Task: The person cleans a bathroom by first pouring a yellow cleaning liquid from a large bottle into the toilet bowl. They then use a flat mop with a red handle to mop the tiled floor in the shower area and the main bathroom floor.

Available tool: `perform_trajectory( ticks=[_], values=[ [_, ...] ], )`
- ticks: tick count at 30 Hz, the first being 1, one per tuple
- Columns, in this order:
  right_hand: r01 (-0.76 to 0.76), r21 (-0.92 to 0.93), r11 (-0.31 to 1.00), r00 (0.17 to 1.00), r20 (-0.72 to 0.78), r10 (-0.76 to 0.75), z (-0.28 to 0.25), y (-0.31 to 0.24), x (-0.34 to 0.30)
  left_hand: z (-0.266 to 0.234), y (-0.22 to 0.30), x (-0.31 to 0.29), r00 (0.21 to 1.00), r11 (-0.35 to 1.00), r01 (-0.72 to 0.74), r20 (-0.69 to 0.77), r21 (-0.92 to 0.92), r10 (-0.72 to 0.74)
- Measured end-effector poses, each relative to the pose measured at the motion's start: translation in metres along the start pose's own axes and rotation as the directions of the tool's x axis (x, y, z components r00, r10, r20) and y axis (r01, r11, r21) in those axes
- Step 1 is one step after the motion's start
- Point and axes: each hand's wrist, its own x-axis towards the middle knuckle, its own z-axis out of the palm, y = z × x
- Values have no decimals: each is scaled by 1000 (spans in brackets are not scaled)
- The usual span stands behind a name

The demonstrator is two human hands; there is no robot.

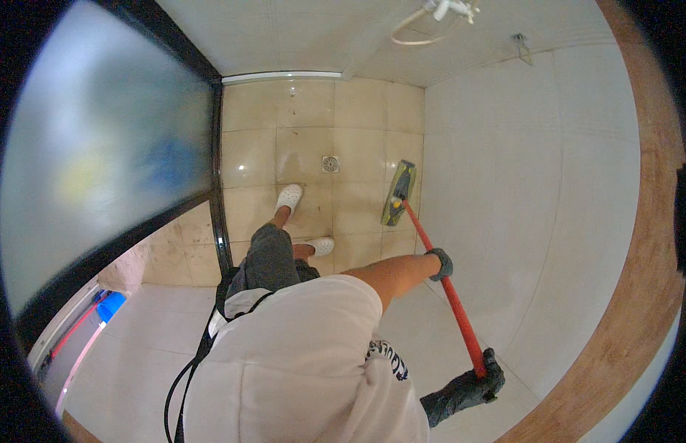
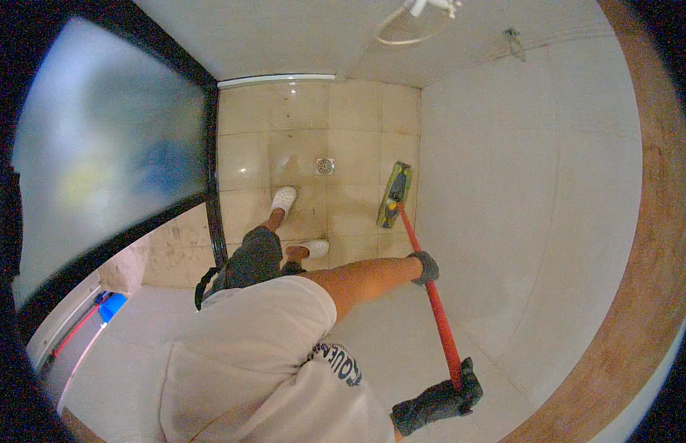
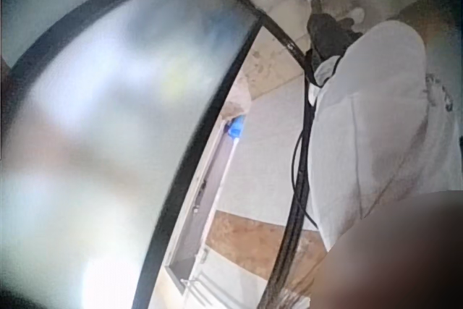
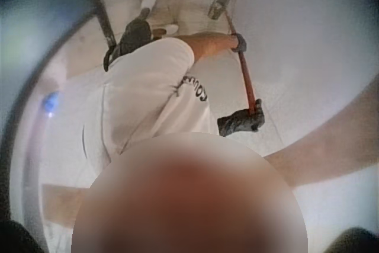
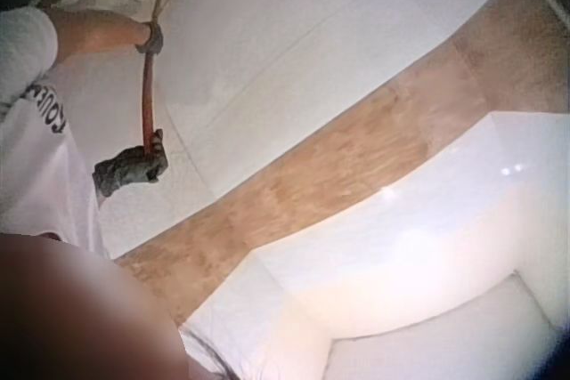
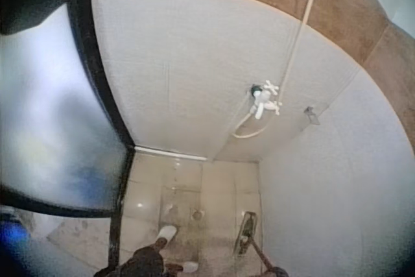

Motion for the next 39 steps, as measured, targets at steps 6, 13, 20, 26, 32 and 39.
perform_trajectory(
  ticks=[6, 13, 20, 26, 32, 39],
  values=[
    [8, 143, 990, 988, 150, -29, 59, -12, -13, -38, -93, -43, 964, 988, 143, -216, -62, -153],
    [18, 273, 962, 910, 394, -129, 115, -74, -9, -56, -146, -142, 738, 976, 146, -639, -162, -217],
    [8, 425, 905, 837, 492, -239, 128, -111, -33, -85, -147, -250, 785, 931, 296, -500, -213, -364],
    [-24, 353, 935, 781, 590, -203, 136, -117, -58, -51, -149, -310, 598, 894, 343, -668, -287, -444],
    [-91, 611, 786, 591, 668, -451, 121, -99, -73, 1, -121, -336, 323, 788, 405, -734, -463, -598],
    [-179, 585, 791, 545, 729, -415, 32, -100, -109, 62, -40, -345, 411, 791, 389, -680, -471, -607]
  ],
)
